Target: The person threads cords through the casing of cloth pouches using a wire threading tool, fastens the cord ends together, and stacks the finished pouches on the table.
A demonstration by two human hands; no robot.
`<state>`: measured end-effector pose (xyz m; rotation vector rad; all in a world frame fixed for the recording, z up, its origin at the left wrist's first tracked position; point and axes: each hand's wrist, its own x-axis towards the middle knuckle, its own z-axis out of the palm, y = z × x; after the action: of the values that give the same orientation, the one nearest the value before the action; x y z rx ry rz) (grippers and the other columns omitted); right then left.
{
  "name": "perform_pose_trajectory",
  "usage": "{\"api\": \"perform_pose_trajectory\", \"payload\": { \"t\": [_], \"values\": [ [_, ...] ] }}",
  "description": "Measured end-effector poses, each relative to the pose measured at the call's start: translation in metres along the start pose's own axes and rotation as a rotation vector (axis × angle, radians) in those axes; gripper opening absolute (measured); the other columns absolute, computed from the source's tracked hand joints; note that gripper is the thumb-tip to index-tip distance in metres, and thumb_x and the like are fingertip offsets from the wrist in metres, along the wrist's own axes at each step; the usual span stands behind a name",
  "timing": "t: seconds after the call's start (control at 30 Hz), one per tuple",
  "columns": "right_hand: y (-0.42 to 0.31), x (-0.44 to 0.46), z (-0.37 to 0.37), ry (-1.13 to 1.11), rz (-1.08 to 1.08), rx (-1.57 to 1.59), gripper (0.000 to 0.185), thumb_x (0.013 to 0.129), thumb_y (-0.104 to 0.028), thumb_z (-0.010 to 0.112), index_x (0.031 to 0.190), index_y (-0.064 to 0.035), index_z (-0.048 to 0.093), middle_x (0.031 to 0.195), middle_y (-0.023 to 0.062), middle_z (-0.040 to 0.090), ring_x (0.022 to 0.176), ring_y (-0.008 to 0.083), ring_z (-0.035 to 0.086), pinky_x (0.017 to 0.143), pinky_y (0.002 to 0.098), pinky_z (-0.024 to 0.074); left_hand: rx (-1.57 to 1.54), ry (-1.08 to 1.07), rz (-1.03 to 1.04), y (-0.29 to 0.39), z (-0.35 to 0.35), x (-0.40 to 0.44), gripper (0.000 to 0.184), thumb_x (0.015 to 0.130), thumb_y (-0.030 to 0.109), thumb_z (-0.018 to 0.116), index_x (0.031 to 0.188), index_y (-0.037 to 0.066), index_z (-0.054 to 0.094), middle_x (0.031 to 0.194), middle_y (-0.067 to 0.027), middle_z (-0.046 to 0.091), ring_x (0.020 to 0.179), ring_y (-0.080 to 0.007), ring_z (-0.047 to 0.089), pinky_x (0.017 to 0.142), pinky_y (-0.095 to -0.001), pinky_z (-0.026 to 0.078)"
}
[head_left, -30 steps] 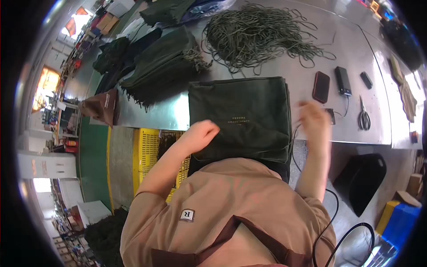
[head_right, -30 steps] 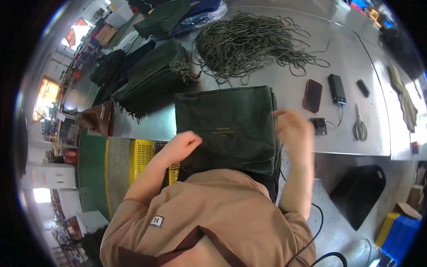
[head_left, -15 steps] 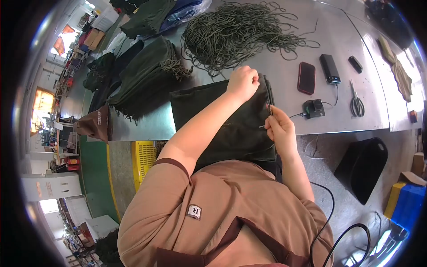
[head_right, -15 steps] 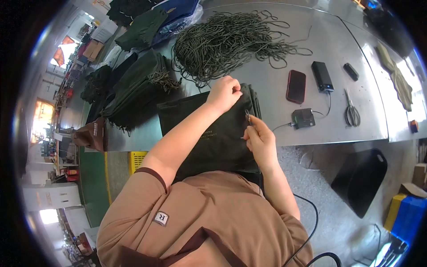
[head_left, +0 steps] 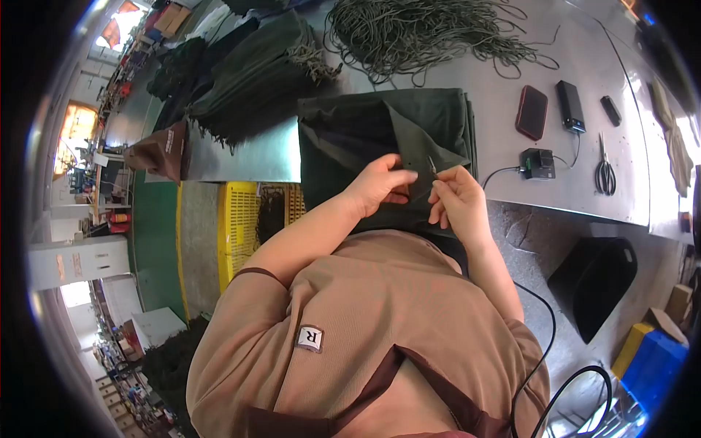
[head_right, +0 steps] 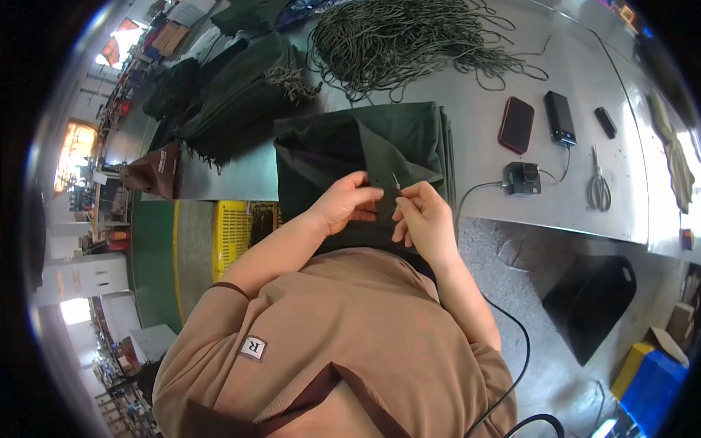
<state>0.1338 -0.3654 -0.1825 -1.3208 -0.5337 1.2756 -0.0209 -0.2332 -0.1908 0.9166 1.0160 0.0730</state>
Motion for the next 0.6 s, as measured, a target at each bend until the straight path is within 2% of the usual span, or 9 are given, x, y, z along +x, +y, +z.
{"api": "perform_pose_trajectory", "payload": {
  "t": [0.1, 0.13, 0.27, 0.37, 0.6],
  "values": [
    [0.007, -0.002, 0.002, -0.023, 0.038, -0.07, 0.008, 0.1, -0.005, 0.054, 0.105, 0.001, 0.054, 0.074, 0.0072, 0.06, 0.046, 0.0116, 0.058, 0.036, 0.0204, 0.0387, 0.16, 0.071, 0.241, -0.004, 0.001, 0.01, 0.017, 0.095, 0.015, 0.065, 0.11, 0.006, 0.064, 0.094, -0.0012, 0.068, 0.081, -0.0111, 0.064, 0.073, -0.0269, 0.052],
    [0.009, -0.002, 0.003, -0.013, 0.04, -0.094, 0.008, 0.1, -0.006, 0.054, 0.104, 0.0006, 0.054, 0.074, 0.0068, 0.06, 0.046, 0.0112, 0.058, 0.037, 0.0207, 0.038, 0.27, 0.112, 0.386, -0.009, 0.002, 0.014, 0.012, 0.096, 0.01, 0.063, 0.105, 0.004, 0.066, 0.092, -0.001, 0.069, 0.08, -0.0089, 0.063, 0.071, -0.0244, 0.051],
    [0.018, 0.001, 0.001, -0.008, 0.001, -0.203, 0.007, 0.1, -0.008, 0.056, 0.103, -0.0009, 0.056, 0.073, 0.0055, 0.061, 0.045, 0.0092, 0.056, 0.038, 0.0208, 0.0352, 0.298, 0.08, 0.467, -0.008, 0.007, 0.008, 0.014, 0.093, 0.005, 0.065, 0.106, 0.003, 0.066, 0.094, -0.0007, 0.069, 0.081, -0.0076, 0.062, 0.071, -0.0243, 0.05],
    [0.017, 0.0, 0.002, -0.002, -0.024, -0.241, 0.006, 0.099, -0.007, 0.056, 0.101, -0.0015, 0.057, 0.072, 0.0046, 0.062, 0.045, 0.0082, 0.054, 0.038, 0.0209, 0.0337, 0.186, 0.035, 0.473, -0.011, 0.008, 0.008, 0.014, 0.091, 0.001, 0.065, 0.104, 0.002, 0.067, 0.092, 0.0003, 0.069, 0.081, -0.0074, 0.062, 0.07, -0.0241, 0.05],
    [0.02, 0.002, 0.008, 0.001, -0.07, -0.231, 0.006, 0.098, -0.007, 0.057, 0.098, -0.0008, 0.057, 0.071, 0.0039, 0.062, 0.044, 0.0072, 0.051, 0.039, 0.022, 0.0337, 0.335, 0.084, 0.625, -0.022, 0.003, 0.008, 0.014, 0.086, 0.0, 0.067, 0.1, 0.001, 0.064, 0.086, -0.003, 0.067, 0.077, -0.0084, 0.06, 0.067, -0.0265, 0.049]
  ]
}}
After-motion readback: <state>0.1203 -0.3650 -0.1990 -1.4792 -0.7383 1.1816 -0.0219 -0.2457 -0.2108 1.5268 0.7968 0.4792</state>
